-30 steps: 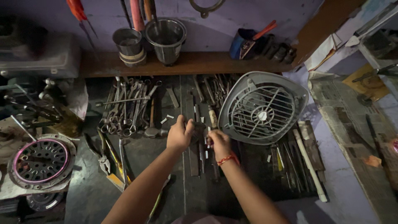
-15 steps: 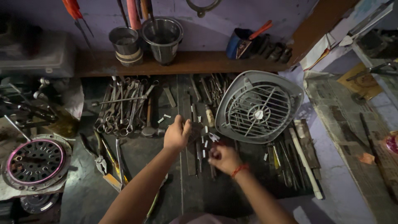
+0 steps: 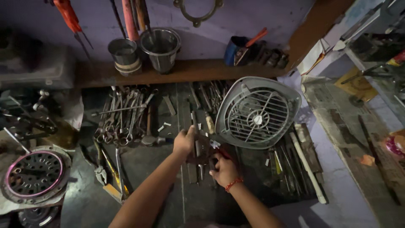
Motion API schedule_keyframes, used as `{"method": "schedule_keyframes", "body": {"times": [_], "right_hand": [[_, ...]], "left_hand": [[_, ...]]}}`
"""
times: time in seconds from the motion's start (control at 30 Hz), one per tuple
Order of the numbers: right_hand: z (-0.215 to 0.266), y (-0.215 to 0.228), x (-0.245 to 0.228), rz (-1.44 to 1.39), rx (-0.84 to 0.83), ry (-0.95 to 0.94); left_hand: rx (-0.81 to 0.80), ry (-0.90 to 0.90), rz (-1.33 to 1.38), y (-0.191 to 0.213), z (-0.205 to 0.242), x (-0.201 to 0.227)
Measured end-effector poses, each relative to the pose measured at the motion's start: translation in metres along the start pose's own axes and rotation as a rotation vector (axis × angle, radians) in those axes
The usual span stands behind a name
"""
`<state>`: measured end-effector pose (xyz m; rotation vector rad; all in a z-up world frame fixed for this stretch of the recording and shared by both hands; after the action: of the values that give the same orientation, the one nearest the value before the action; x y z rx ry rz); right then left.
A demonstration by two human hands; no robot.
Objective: The person manipulates the copper coil components of a small motor by hand and using pliers, cleaning and arranging the wires while the motor housing sits on a workbench surrounded by tools.
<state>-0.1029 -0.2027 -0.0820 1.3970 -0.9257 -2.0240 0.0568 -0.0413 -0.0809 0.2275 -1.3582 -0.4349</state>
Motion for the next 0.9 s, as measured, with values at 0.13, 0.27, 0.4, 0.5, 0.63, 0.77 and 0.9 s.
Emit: {"method": "schedule_keyframes", "body": {"times": [0.13,0.27,0.4,0.5,0.63,0.77,0.9], "right_hand": [[0.003,-0.001,0.005,0.008,0.085,0.113],[0.004,-0.005,0.015,-0.214,0.081,0.067],[-0.003,0.009,-0.006,-0.524,0.142,0.242],[-0.016,0.013,-0.03,-0.466,0.17,0.234],[-0.02,0.007,-0.054,-0.001,0.438,0.52],[-0.024,0.005,-0.053,-0.127,0.338,0.382],[-0.02,0.004,-0.052,-0.158,0.314,0.19]], "left_hand": [[-0.067,0.006,-0.365,0.031,0.022,0.021],[-0.104,-0.242,-0.612,0.068,0.044,0.038],[-0.341,-0.351,-0.72,0.054,0.066,0.029],[-0.331,-0.336,-0.752,0.046,0.072,0.028],[-0.359,-0.308,-0.823,0.048,0.069,0.036],[-0.406,-0.312,-0.8,0.059,0.073,0.042],[-0.472,-0.257,-0.794,0.066,0.078,0.039]]}}
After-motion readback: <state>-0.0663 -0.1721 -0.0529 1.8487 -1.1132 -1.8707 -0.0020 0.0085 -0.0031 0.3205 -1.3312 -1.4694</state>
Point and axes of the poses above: each hand's wrist, its own z-axis away from the middle knuckle, its own y-axis out of the back of the hand, x = y × z, the point moved 4 cm from there along -z, towards the middle knuckle, and after that the axes turned 1 degree about -z, right-handed, at the moved point
